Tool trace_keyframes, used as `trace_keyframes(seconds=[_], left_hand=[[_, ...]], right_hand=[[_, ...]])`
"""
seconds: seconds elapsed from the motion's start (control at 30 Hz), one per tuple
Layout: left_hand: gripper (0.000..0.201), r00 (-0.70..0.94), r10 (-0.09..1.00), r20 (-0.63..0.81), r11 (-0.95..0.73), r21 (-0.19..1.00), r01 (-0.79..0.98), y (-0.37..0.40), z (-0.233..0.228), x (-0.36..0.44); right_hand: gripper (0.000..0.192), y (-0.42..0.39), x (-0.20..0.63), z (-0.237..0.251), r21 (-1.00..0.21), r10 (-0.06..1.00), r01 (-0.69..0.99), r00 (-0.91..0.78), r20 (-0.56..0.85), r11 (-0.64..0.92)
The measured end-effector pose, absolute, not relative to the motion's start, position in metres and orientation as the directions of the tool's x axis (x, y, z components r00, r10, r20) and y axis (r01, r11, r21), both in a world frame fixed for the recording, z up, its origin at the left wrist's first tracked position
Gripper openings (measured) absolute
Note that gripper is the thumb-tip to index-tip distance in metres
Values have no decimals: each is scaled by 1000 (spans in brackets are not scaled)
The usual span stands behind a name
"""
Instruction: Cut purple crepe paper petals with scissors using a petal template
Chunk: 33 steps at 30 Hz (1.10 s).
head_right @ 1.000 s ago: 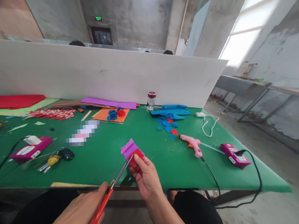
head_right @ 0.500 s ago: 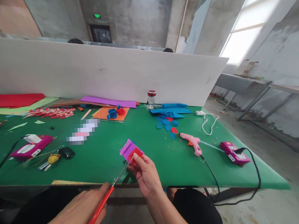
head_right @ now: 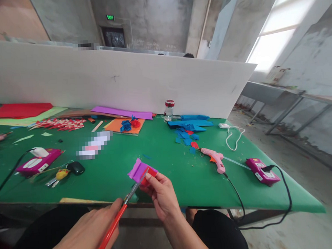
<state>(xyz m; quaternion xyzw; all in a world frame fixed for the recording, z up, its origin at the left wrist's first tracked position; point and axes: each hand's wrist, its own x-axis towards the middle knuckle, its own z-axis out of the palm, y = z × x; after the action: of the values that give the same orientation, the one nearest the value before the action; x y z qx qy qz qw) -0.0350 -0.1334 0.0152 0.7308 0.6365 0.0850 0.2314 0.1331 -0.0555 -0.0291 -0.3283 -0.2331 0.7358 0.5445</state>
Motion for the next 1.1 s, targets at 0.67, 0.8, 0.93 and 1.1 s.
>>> trace_keyframes(seconds=[0.67, 0.8, 0.93, 1.1], left_hand=[[26, 193, 920, -341, -102, 267, 958, -124, 22, -31], [26, 216, 902, -375, -128, 245, 961, -122, 29, -27], [26, 221, 899, -379, -127, 256, 958, -123, 31, -25], [28, 199, 908, -369, -120, 225, 967, -121, 24, -26]], right_hand=[[35, -58, 136, -28, -746, 973, -625, -149, -178, -232], [33, -58, 135, -27, -749, 973, -621, -140, -182, -229], [34, -58, 135, -26, -753, 973, -617, -137, -184, -229], [35, -59, 136, -24, -748, 973, -623, -128, -193, -230]])
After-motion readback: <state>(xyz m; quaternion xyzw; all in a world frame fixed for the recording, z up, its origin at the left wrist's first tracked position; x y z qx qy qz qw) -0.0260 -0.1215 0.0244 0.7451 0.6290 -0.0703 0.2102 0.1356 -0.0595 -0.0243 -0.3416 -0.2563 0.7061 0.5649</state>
